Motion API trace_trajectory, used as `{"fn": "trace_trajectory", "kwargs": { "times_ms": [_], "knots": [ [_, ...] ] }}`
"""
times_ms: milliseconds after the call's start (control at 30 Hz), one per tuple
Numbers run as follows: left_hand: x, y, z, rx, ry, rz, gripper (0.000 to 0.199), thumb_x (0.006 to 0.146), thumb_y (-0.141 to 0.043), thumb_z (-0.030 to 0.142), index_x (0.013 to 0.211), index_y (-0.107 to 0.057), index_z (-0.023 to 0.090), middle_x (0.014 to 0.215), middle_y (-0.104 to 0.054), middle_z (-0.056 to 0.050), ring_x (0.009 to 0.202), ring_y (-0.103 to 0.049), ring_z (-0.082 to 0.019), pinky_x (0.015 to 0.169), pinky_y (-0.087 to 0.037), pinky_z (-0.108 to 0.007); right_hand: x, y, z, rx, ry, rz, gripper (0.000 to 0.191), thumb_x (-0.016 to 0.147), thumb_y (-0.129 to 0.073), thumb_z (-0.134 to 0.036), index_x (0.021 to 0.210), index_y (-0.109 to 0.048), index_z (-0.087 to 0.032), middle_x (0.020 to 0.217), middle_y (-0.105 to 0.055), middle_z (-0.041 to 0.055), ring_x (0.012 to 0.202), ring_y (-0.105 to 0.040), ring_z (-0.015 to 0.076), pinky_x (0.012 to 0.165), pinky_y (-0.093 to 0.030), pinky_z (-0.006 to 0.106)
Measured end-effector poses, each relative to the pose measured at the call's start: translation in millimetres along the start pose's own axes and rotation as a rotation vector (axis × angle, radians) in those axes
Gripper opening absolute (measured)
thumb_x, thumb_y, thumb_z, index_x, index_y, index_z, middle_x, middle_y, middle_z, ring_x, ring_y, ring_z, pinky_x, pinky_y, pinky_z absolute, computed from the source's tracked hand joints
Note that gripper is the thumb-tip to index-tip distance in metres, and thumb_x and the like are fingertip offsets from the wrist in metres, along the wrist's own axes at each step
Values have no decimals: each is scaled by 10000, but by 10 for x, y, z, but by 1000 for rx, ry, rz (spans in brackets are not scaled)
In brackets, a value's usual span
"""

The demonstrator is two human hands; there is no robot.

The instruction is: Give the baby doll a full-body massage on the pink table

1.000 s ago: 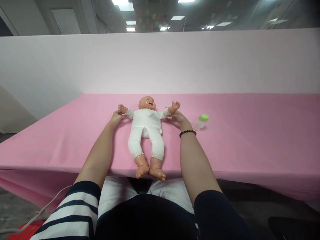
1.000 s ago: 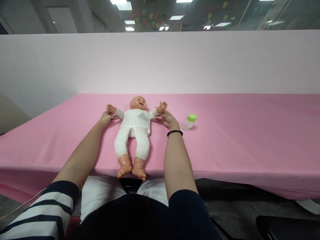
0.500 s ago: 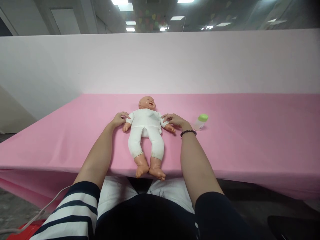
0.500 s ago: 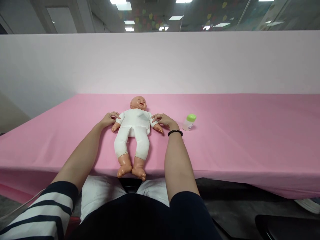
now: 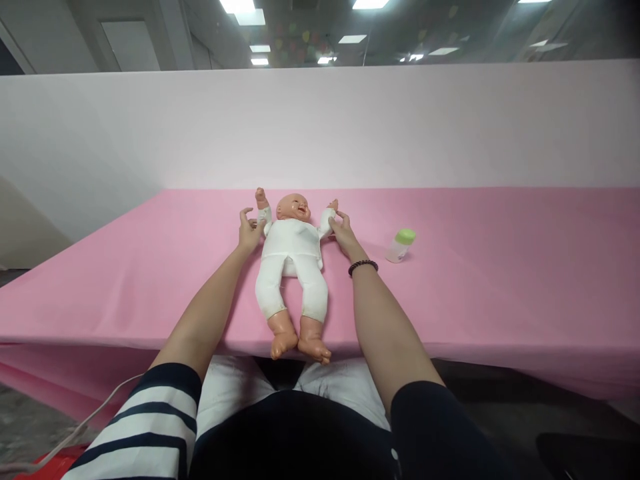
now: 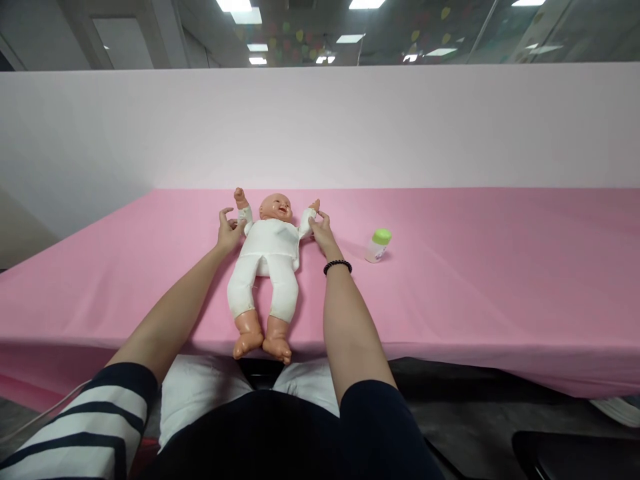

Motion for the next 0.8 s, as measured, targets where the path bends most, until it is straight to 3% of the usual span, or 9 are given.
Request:
{"fn": "trace_trajectory", "kwargs": {
  "times_ms": [67,200,433,633,733,800],
  "knots": [
    [-15,-30,-4,130,5,26,552,879,-711,382,1380,-521,251,895,-703,-28,752,-647,-200,747,-500,-324,37,-17,30,-62,34,11,637,834,-710,-574,1357,-459,-310,1030,-700,20,833,-667,198,797,-587,357],
    [14,-51,-51,281,5,-35,315,895,-651,331,1192,-656,225,1038,-746,-99,1036,-666,-306,910,-473,-389,-10,-53,0,-272,33,49,536,820,-671,-517,1286,-578,-269,907,-688,12,832,-645,214,883,-554,368],
    [112,43,-220,398,112,-20,82,845,-660,288,856,-717,230,896,-772,-91,1043,-686,-318,925,-446,-368,-43,-148,-77,-441,57,76,416,852,-600,-371,1222,-724,-228,1300,-720,104,1185,-636,283,1062,-484,380],
    [101,48,-233,446,196,-46,241,914,-602,336,1048,-751,203,1048,-780,-113,1033,-701,-310,908,-470,-374,35,-122,8,-390,-16,93,414,797,-626,-399,1134,-756,-198,1267,-732,121,1181,-649,288,1051,-496,381],
    [99,79,-262,254,265,-25,391,890,-657,355,1245,-686,194,984,-760,-91,901,-708,-254,856,-502,-356,16,-82,-23,-191,-12,41,542,772,-654,-425,1268,-702,-212,1281,-724,97,1122,-672,247,993,-533,356],
    [108,110,-264,68,277,-19,543,844,-717,355,1348,-605,188,965,-746,-76,827,-697,-213,820,-522,-341,-34,-74,-86,-64,-4,-63,663,762,-677,-446,1398,-618,-269,1320,-704,59,1097,-677,215,939,-553,326]
  ]
}}
Point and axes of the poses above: each hand's wrist, its own x-axis towards the middle knuckle, its own y-axis out of the back of the hand, z = x × y, the point moved 5 cm from there along x, towards the middle knuckle
